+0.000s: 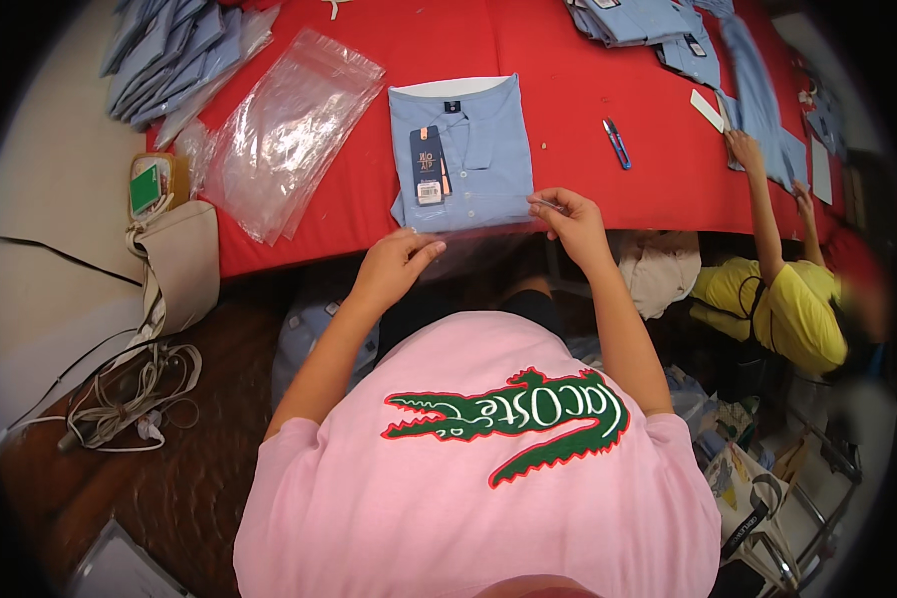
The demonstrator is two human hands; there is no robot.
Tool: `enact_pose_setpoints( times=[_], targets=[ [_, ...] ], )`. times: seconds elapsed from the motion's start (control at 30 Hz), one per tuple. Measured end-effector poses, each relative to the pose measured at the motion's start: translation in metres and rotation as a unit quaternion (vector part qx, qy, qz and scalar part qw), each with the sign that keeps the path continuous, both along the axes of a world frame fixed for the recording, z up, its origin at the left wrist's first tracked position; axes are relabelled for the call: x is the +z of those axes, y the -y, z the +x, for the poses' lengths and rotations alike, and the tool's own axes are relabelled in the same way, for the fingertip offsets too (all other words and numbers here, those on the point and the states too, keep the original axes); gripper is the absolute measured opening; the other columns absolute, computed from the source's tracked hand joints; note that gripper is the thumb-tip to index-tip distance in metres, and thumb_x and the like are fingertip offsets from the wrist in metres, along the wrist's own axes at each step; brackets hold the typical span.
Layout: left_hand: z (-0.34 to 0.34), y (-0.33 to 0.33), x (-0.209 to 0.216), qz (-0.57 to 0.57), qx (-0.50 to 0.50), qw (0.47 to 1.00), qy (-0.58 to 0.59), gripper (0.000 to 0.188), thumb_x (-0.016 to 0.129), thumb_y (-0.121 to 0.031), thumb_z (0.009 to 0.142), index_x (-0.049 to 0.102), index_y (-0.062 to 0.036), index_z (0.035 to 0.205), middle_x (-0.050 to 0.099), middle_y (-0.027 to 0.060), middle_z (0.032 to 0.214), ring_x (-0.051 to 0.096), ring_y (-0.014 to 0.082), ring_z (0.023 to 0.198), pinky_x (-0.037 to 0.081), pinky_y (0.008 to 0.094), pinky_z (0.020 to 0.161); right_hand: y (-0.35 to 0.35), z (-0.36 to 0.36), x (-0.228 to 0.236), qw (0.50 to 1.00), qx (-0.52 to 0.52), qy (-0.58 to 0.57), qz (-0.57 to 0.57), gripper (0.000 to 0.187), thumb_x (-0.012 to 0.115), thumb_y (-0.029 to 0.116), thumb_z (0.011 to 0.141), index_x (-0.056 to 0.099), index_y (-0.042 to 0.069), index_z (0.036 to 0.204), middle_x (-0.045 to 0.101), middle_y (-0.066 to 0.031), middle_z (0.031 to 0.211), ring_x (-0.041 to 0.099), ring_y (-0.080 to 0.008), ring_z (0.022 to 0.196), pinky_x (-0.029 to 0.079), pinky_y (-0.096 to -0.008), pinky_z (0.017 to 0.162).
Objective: The person places folded shirts into individual plastic bags, seals the bags by folding over the adhesive flaps, and then stacks the packaged items on the table.
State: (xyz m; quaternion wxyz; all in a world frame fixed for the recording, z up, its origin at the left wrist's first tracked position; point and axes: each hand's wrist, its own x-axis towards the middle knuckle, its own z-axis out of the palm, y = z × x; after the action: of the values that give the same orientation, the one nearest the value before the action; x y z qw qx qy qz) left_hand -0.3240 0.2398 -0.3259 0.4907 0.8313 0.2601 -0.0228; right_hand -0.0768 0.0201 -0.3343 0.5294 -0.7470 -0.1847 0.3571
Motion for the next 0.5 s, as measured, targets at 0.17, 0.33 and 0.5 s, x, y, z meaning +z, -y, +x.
enact_pose_setpoints(
  times=[0.17,0.33,0.5],
  targets=[
    [0.014,0.005,0.000,0.024,0.067,0.975,0.211,0.023,0.076,-0.018,0.100,0.074,-0.0018,0.116,0.075,0.0098,0.097,0.072,0.0226,0.094,0.055,0.0373,0.085,-0.013,0.003,0.024,0.997,0.059,-0.052,-0.001,0.019,0.071,0.020,0.106,0.075,0.003,0.112,0.078,-0.0072,0.092,0.062,-0.0061,0.067,0.048,-0.0219,0.058],
    [0.011,-0.004,-0.012,-0.290,0.096,0.950,0.061,0.022,0.067,-0.022,0.108,0.072,-0.0006,0.109,0.070,0.0064,0.082,0.070,0.0182,0.089,0.054,0.0352,0.087,-0.005,0.007,0.036,0.972,0.176,-0.157,-0.015,0.029,0.058,0.033,0.114,0.064,0.006,0.105,0.078,-0.0098,0.092,0.071,-0.0138,0.065,0.047,-0.0227,0.056],
    [0.005,-0.020,-0.001,-0.151,-0.139,0.976,-0.069,0.036,0.060,-0.030,0.113,0.070,0.0025,0.101,0.066,0.0011,0.080,0.068,0.0126,0.090,0.054,0.0316,0.094,0.023,0.005,0.020,0.937,0.257,-0.208,-0.108,0.034,0.052,0.038,0.115,0.061,0.007,0.104,0.080,-0.0136,0.097,0.073,-0.0219,0.058,0.048,-0.0245,0.052]
  ],
)
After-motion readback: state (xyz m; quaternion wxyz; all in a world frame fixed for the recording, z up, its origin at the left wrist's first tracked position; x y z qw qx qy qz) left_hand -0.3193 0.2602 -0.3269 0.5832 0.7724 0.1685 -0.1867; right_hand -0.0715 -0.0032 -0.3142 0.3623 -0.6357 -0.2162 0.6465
